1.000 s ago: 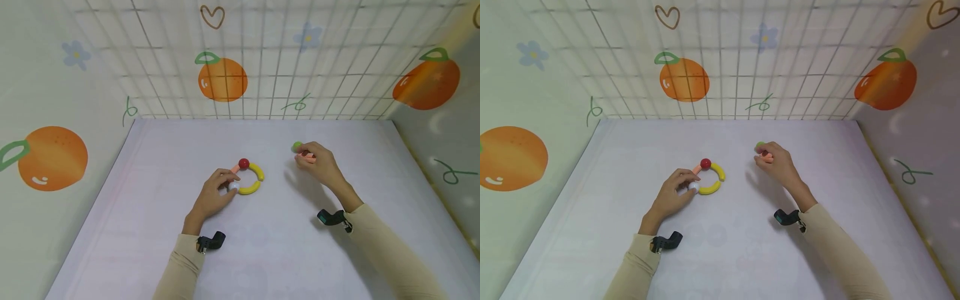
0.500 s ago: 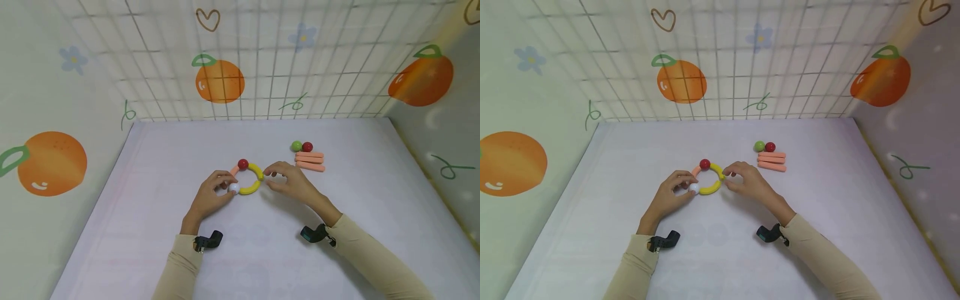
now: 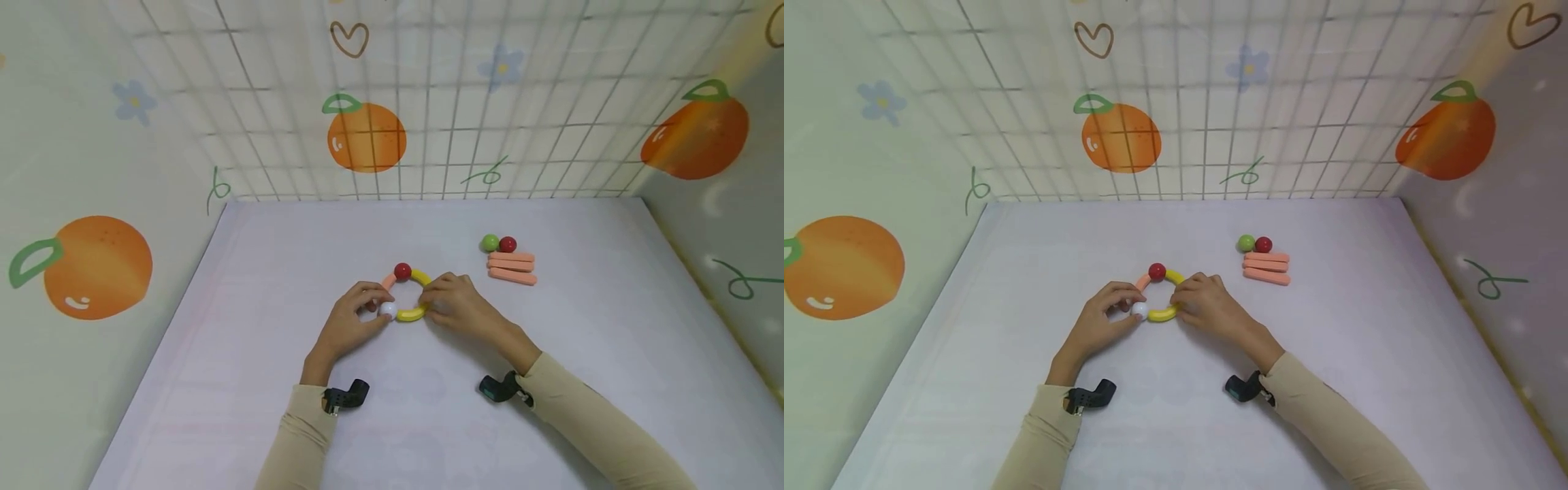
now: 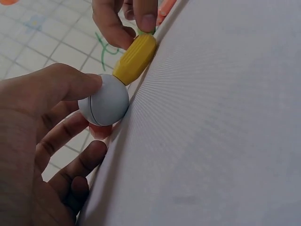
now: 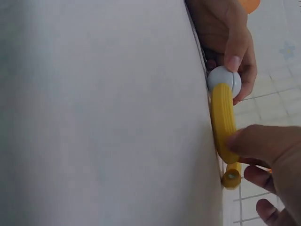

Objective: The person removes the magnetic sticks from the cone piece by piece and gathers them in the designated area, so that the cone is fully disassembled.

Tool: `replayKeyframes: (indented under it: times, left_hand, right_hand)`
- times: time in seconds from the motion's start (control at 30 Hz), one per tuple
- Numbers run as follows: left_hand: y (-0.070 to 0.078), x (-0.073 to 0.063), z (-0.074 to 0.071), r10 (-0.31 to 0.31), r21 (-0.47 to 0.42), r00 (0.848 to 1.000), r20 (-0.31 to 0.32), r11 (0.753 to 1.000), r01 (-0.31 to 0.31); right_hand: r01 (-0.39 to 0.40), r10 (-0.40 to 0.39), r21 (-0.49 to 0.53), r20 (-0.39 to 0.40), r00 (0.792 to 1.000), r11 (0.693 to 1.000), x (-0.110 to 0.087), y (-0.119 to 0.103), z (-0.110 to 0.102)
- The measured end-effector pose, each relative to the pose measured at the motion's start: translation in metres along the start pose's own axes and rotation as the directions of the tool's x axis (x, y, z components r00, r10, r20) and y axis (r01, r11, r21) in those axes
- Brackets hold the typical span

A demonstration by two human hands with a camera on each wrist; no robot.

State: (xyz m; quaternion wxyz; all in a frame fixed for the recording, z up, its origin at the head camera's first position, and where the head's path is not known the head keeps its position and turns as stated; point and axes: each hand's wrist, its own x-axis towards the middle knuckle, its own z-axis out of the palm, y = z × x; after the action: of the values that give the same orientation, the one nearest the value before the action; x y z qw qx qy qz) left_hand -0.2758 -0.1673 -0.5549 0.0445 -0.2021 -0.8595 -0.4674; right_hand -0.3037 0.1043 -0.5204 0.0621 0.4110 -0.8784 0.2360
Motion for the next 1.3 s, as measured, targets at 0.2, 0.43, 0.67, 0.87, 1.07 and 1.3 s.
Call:
replayKeyframes:
  times: [0.2, 0.43, 0.67, 0.87, 1.07, 1.3]
  left_hand:
    - [-0.002, -0.003, 0.002, -0.005, -0.010, 1.000, 0.009, 1.000, 0.005]
    - [-0.005, -0.002, 0.007, -0.011, -0.005, 1.000, 0.012, 1.000, 0.011]
    - [-0.001, 0.001, 0.006, -0.018, -0.008, 1.000, 0.013, 1.000, 0.018]
    - [-0.002, 0.002, 0.001, -0.005, -0.005, 1.000, 0.000, 1.000, 0.005]
    - [-0.001, 0.002, 0.003, -0.039, -0.001, 0.999, 0.010, 0.999, 0.039]
    - [0.001, 0.001, 0.004, -0.038, 0.010, 0.999, 0.000, 0.999, 0.038]
  right_hand:
    - [0.132, -0.132, -0.089, 0.011, 0.991, 0.987, -0.002, -0.002, 0.003]
    - [0.159, -0.157, -0.053, 0.032, 0.987, 0.986, -0.006, -0.002, 0.004]
    - [0.077, -0.077, 0.002, 0.059, 0.995, 0.997, -0.019, 0.004, -0.012]
    - [-0.034, 0.034, 0.082, 0.007, 0.999, 0.996, -0.032, 0.012, -0.031]
    - [-0.076, 0.079, 0.052, -0.060, 0.995, 0.996, -0.047, 0.027, -0.053]
    - [-0.128, 0.130, 0.024, -0.119, 0.984, 0.991, -0.063, 0.052, -0.070]
